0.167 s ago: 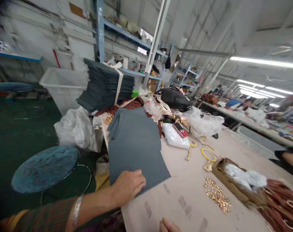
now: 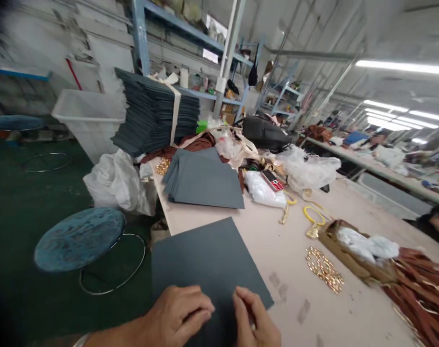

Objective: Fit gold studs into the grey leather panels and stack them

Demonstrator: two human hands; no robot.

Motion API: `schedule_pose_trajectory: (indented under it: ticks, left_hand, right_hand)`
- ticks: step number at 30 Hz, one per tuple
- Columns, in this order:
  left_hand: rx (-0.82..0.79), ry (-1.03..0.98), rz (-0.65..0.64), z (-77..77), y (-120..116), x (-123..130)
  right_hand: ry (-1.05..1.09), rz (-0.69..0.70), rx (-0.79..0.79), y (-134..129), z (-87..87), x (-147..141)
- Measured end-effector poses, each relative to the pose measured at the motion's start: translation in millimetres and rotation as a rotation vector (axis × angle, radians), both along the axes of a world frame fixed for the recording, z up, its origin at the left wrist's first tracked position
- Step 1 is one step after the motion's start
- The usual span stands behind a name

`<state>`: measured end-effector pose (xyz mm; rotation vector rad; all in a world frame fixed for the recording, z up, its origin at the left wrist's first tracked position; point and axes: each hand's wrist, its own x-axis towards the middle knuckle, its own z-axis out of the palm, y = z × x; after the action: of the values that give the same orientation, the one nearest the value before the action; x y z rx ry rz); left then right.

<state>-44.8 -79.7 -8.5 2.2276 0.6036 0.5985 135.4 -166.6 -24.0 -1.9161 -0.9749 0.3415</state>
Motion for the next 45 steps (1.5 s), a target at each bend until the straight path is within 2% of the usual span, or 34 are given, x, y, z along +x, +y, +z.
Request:
schedule_pose_trajectory:
  ticks: [3,6,8,9,11,14,17,21,26,32,37,41,43,45]
  left_hand:
    - [-0.381,-0.104,0.158,-8.5,-13.6,-35.9]
    - [-0.683,-0.100,0.392,-27.6,-13.4,-67.7]
    - [-0.886,-0.109,0.517,-43.8,-13.6,-80.5]
    - [-0.985,-0.125,0.534,-50.9,-14.4,-83.4]
    - [-1.142,-0.180,0.472,-60.0,-16.7,-82.5]
    - [-1.229,-0.299,0.325,-56.6,-18.4,-69.7]
    - [-1.253,-0.431,0.289,-40.8,-16.0,-54.8]
    - [-1.281,-0.519,0.297,-25.5,-12.1,-44.3]
    - [-1.382,-0.522,0.284,-22.2,-12.2,-41.6]
    - [-1.387,-0.510,0.302,-17.5,-10.0,-40.2]
    - [-1.373,-0.484,0.264,-21.6,-9.8,-42.2]
    - [-1.224,-0.481,0.115,-19.6,-4.1,-39.6]
    - [-1.059,-0.439,0.007,-13.2,4.6,-34.4]
    - [-0.804,-0.330,-0.101,-3.6,14.4,-26.5]
  right_hand:
    - [-0.052,0.179,-0.066,12.8,8.3,-8.0]
    - [-0.095,0.158,-0.117,21.1,10.8,-10.0]
    - [-0.073,0.144,-0.137,22.4,11.3,-7.7]
    - [-0.051,0.137,-0.148,22.2,11.4,-6.2]
    - [0.017,0.116,-0.164,20.9,11.7,-4.2]
    - [0.203,0.123,-0.162,18.8,14.0,-8.2]
    - [0.341,0.235,-0.181,18.1,19.7,-20.8]
    - [0.378,0.332,-0.270,21.0,27.2,-36.1]
    - [0.461,0.418,-0.328,28.1,27.6,-38.1]
    - [0.451,0.468,-0.364,34.0,28.2,-38.8]
    - [0.420,0.487,-0.369,36.0,27.0,-40.6]
    - [0.366,0.516,-0.369,35.9,15.8,-30.5]
    - [0.251,0.458,-0.324,36.9,10.5,-21.5]
    - [0.126,0.372,-0.245,35.6,9.9,-12.6]
